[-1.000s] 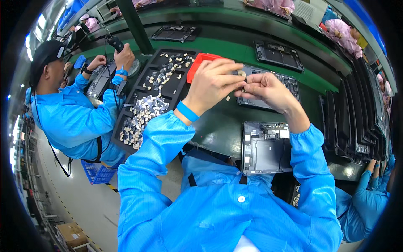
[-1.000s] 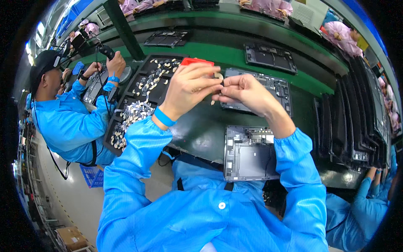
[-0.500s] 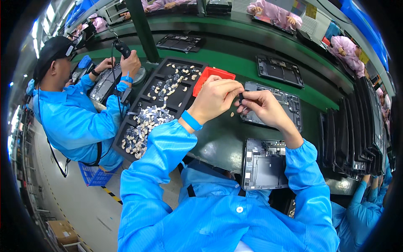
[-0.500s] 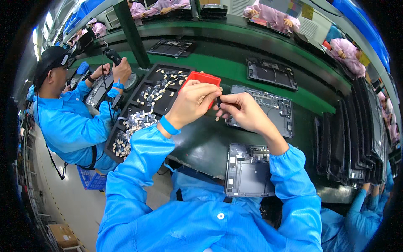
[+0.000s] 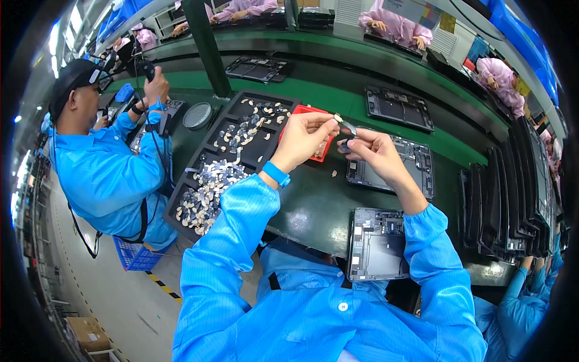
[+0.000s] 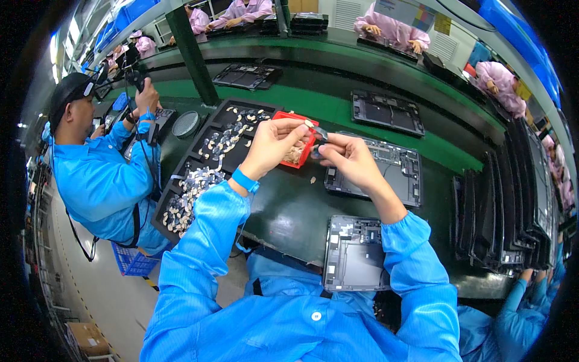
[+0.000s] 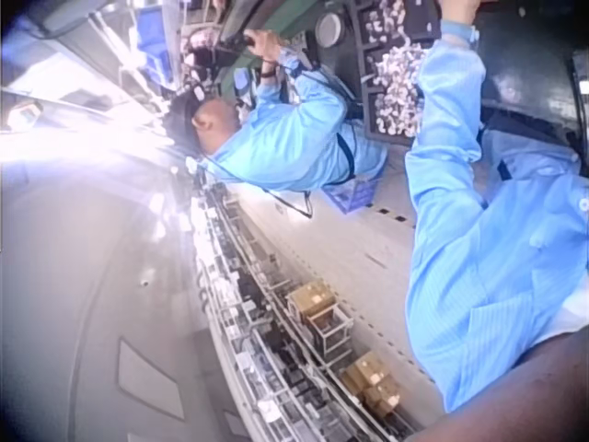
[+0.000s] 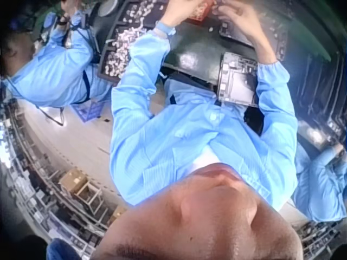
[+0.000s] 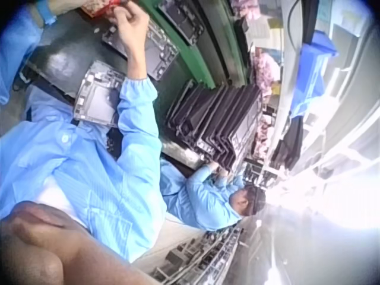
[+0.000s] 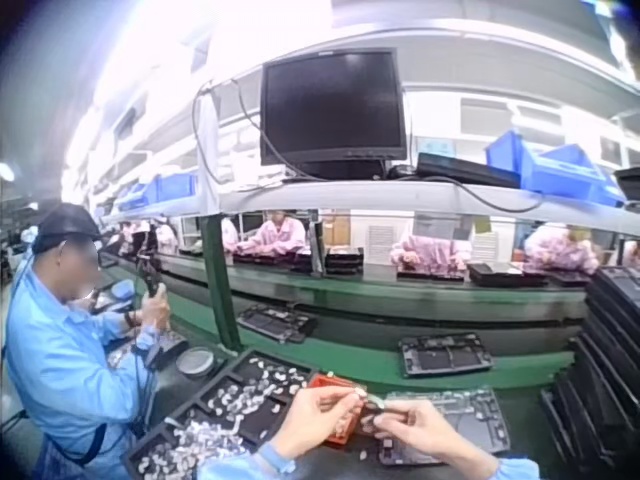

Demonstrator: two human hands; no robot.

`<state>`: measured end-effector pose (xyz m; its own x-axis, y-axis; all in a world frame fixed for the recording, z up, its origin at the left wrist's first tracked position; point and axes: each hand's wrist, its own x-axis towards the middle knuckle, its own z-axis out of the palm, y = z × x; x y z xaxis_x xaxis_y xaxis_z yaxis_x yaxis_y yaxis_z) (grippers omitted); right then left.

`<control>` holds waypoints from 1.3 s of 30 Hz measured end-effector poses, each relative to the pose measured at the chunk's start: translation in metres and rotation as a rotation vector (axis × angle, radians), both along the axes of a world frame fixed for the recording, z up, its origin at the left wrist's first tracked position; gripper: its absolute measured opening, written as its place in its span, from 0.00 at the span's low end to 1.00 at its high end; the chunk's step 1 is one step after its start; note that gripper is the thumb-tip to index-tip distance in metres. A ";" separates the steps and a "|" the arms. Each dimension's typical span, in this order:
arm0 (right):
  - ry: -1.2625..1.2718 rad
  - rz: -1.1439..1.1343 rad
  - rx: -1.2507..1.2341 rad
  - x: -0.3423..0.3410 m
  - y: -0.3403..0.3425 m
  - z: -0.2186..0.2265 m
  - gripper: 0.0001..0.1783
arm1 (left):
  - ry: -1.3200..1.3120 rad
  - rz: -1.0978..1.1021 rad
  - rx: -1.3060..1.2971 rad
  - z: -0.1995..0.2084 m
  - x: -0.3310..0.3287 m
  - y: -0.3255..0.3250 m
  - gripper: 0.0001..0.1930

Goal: The person connects circuit boards and routes ribbon cables inside an electronic device housing by hand, attaching small connectors to link the components.

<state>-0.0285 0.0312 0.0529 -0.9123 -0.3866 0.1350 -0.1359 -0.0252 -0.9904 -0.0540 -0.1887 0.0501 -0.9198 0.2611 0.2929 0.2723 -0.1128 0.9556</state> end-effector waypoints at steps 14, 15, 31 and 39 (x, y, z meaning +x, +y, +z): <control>-0.006 -0.009 0.000 0.012 0.004 0.003 0.16 | -0.156 -0.001 0.186 0.020 0.022 0.012 0.20; -0.006 -0.008 0.001 0.014 0.003 0.005 0.16 | -0.028 0.009 0.087 0.016 0.022 0.012 0.20; 0.139 -0.073 -0.062 0.014 -0.011 0.006 0.15 | 0.217 0.188 -0.026 0.006 0.034 0.020 0.12; 0.172 -0.071 -0.042 0.009 -0.011 0.002 0.15 | 0.308 0.355 -0.103 -0.002 0.026 0.025 0.12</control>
